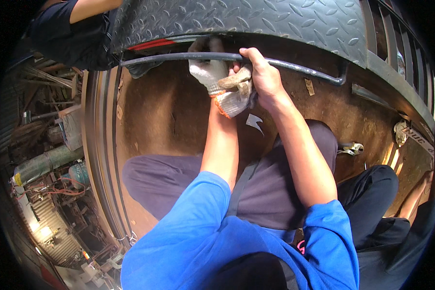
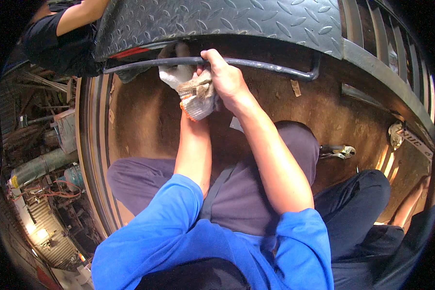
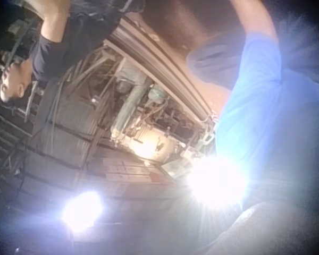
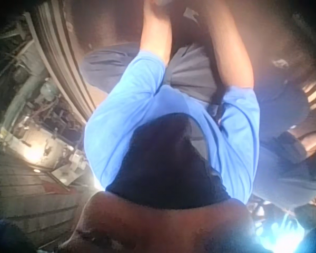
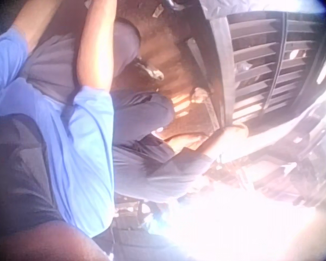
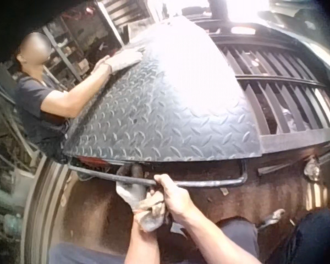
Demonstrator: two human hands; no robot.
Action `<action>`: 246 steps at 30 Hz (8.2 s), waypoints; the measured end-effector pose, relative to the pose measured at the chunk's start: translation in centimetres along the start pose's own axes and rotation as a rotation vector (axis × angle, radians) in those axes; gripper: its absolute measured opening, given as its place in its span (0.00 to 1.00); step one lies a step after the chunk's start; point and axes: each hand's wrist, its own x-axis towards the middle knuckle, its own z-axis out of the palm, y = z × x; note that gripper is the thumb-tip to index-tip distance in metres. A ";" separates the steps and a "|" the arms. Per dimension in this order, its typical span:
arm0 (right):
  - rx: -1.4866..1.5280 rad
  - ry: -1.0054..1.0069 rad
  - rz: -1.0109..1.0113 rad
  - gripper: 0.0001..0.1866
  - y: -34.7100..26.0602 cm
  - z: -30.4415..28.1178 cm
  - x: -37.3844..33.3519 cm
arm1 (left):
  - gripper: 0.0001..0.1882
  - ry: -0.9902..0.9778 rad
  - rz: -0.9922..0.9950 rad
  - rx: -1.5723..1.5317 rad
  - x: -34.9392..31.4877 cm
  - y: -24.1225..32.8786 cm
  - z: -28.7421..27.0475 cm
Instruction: The person sits on the floor and wipes the underside and edges of a large diamond-plate metal structure with a cloth. They focus on cleaning the seams and corners along the bottom edge while another person works on the top surface.
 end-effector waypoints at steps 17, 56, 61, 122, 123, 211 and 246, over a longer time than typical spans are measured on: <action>0.053 -0.009 -0.006 0.18 0.2 -0.3 0.2 | 0.16 0.070 0.033 0.040 0.7 -1.4 -1.3; 0.137 0.099 -0.034 0.21 0.3 0.2 -0.4 | 0.15 0.100 0.017 0.244 2.5 -0.4 -7.1; 0.163 0.101 -0.055 0.18 0.7 0.4 -0.3 | 0.18 0.074 -0.069 0.155 0.2 0.2 -2.2; 0.177 0.163 -0.138 0.15 0.7 -0.9 0.3 | 0.04 -0.046 -0.268 -0.103 3.6 -0.8 -9.7; 0.152 0.133 -0.175 0.15 0.9 -1.2 0.4 | 0.05 -0.063 -0.345 -0.151 3.4 -0.4 -9.8; -2.294 0.304 -1.050 0.09 0.4 17.5 2.5 | 0.17 -1.856 -0.177 0.952 12.3 11.8 -13.3; -2.340 0.375 -0.789 0.19 2.8 18.8 2.7 | 0.21 -2.201 -0.234 0.828 9.6 4.0 -9.8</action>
